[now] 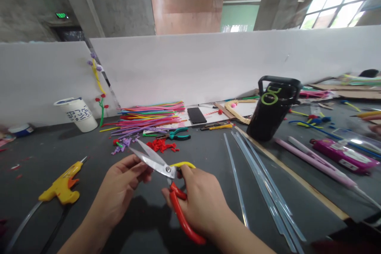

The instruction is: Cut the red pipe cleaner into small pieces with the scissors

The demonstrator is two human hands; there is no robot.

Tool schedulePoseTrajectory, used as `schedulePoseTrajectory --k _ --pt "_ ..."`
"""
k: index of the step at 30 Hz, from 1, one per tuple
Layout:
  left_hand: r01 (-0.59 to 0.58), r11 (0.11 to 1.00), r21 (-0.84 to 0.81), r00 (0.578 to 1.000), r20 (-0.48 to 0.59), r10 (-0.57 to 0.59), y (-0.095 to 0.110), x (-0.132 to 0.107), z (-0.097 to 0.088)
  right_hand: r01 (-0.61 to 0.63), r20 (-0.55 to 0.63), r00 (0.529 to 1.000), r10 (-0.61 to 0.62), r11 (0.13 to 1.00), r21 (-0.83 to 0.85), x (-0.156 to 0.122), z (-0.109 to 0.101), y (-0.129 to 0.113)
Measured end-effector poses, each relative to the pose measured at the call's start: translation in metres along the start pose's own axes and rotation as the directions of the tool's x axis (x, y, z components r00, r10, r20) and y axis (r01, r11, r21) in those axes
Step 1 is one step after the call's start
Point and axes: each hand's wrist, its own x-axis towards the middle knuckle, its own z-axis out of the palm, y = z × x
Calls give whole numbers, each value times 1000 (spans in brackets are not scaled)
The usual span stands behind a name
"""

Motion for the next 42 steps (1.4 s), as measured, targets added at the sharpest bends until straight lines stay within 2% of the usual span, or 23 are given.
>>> schedulePoseTrajectory --k 7,21,42 --pt "-49 996 -77 998 -33 47 0 0 -2 47 17 999 -45 988 -148 -6 6 6" --pt "-43 999 -28 998 -41 41 3 -2 0 73 -2 997 -75 983 -171 -4 8 6" --pt "-56 996 -65 998 -15 55 2 -1 0 86 -2 996 -88 974 -211 -4 10 7"
